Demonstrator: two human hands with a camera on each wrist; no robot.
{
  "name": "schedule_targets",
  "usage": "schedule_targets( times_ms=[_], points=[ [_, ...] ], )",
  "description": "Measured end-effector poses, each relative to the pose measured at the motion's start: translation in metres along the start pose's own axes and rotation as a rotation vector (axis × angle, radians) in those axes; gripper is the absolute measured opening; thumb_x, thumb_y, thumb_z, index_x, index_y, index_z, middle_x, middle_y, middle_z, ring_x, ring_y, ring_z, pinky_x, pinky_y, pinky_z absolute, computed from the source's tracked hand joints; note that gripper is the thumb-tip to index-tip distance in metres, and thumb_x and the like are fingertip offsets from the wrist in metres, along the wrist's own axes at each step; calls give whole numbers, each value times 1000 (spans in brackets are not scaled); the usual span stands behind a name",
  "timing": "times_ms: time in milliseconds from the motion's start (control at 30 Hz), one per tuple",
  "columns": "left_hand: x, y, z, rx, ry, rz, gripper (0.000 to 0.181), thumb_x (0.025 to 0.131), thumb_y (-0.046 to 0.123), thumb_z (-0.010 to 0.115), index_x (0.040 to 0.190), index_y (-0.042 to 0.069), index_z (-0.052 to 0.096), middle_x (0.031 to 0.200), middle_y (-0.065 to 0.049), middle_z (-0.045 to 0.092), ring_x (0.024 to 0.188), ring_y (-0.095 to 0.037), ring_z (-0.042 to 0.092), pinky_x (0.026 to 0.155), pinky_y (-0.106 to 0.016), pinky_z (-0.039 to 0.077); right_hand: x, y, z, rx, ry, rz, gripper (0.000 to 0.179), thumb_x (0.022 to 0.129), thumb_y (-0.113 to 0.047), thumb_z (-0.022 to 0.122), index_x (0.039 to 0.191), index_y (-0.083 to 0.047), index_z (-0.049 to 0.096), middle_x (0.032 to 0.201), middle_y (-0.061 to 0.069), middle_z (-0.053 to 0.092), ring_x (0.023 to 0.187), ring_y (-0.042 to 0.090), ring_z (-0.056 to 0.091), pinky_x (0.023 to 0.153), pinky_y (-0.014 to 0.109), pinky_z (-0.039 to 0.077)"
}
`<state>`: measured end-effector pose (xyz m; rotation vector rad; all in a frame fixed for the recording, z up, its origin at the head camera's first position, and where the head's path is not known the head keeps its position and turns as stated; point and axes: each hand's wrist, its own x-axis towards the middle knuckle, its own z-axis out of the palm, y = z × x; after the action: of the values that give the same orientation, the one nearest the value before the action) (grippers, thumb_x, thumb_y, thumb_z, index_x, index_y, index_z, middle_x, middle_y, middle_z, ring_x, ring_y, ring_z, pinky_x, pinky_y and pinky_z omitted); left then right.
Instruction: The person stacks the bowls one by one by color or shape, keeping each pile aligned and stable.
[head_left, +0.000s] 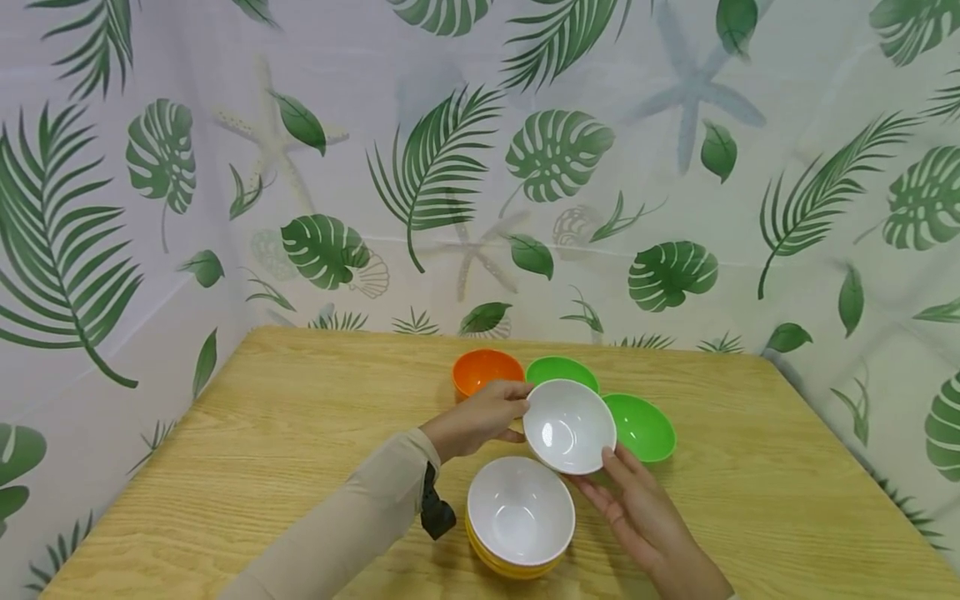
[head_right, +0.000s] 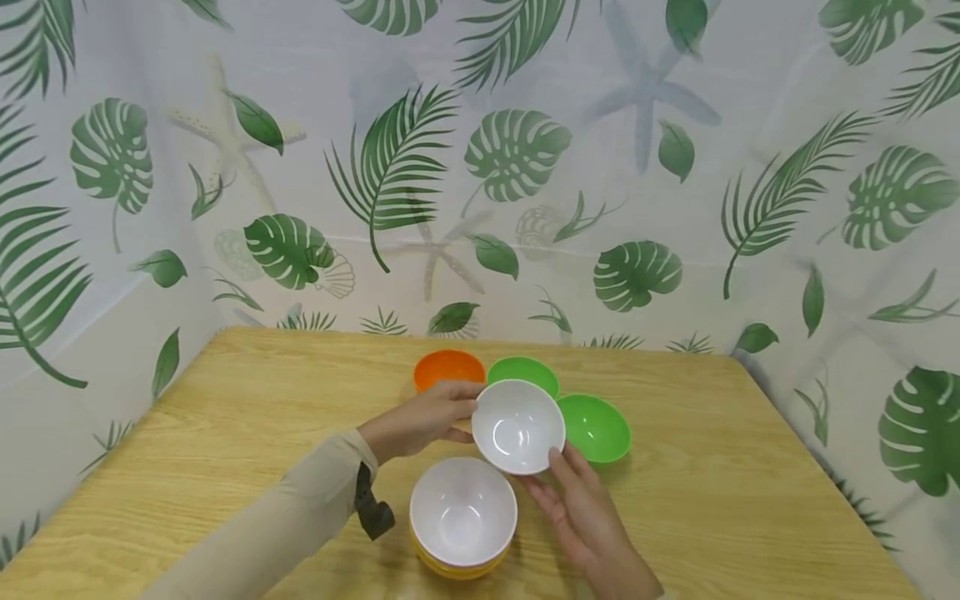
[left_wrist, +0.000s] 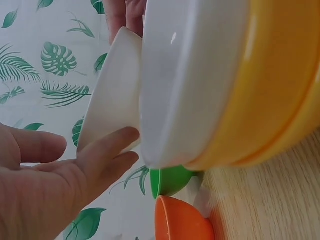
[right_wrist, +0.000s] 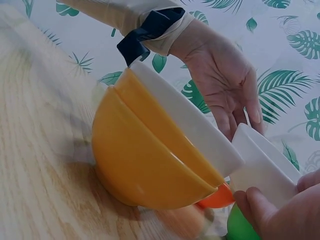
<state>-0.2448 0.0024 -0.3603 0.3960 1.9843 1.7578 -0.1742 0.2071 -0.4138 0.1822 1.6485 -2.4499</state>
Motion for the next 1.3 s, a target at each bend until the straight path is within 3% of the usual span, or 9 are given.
schedule_targets(
  times_ms=[133, 367, 600, 867, 1000, 1167, 1300],
  points=[
    [0, -3, -2, 5, -6, 6, 40, 103, 4, 39, 141, -6, 40, 134, -21, 52, 122, -34, 53, 93, -44, 51, -2, -4, -1, -10, -7, -3, 57, 106, -17, 32, 154, -5, 4, 152, 16, 15, 102, 11, 62, 103, 26, 43],
    [-3, -4, -9, 18, 3, -2, 40, 104, 13, 40, 140, -4, 40, 132, -21, 50, 119, -37, 54, 90, -46, 52, -5, -8, 6, 12, -50, -16, 53, 106, -15, 33, 150, 1, 11, 148, 18, 21, 111, 21, 59, 103, 31, 43],
    [-5, -2, -10, -65, -2, 8, 42, 104, 16, 41, 141, -2, 38, 131, -20, 49, 119, -38, 54, 84, -44, 56, -8, -13, 13, 9, -58, -22, 50, 106, -15, 31, 149, 4, 13, 146, 23, 23, 108, 22, 62, 101, 32, 45],
    [-10, -1, -7, -75, -17, 33, 43, 104, 16, 41, 145, 4, 39, 133, -16, 52, 116, -33, 56, 80, -44, 57, -13, -13, 13, -108, -19, -40, 53, 106, -22, 32, 150, 2, 13, 145, 21, 26, 105, 19, 61, 98, 30, 48],
    [-12, 0, -6, -78, -5, 47, 42, 104, 15, 41, 143, 2, 40, 131, -18, 52, 113, -33, 57, 78, -44, 58, -15, -12, 13, -162, -8, -56, 58, 106, -29, 35, 152, -2, 13, 145, 20, 28, 102, 15, 63, 96, 28, 49],
    [-16, 2, -5, -87, 4, 55, 42, 103, 14, 42, 143, -1, 38, 131, -19, 50, 112, -34, 58, 77, -43, 58, -17, -12, 14, -225, 0, -145, 59, 104, -32, 39, 152, -4, 18, 138, 12, 37, 100, 8, 62, 92, 27, 51],
    [-20, 3, -4, -103, -3, 68, 43, 104, 15, 41, 144, 1, 36, 131, -18, 49, 113, -33, 58, 78, -43, 58, -21, -12, 18, -290, -2, -261, 58, 102, -21, 47, 150, 2, 22, 141, 10, 36, 104, 3, 59, 90, 27, 52]
  ],
)
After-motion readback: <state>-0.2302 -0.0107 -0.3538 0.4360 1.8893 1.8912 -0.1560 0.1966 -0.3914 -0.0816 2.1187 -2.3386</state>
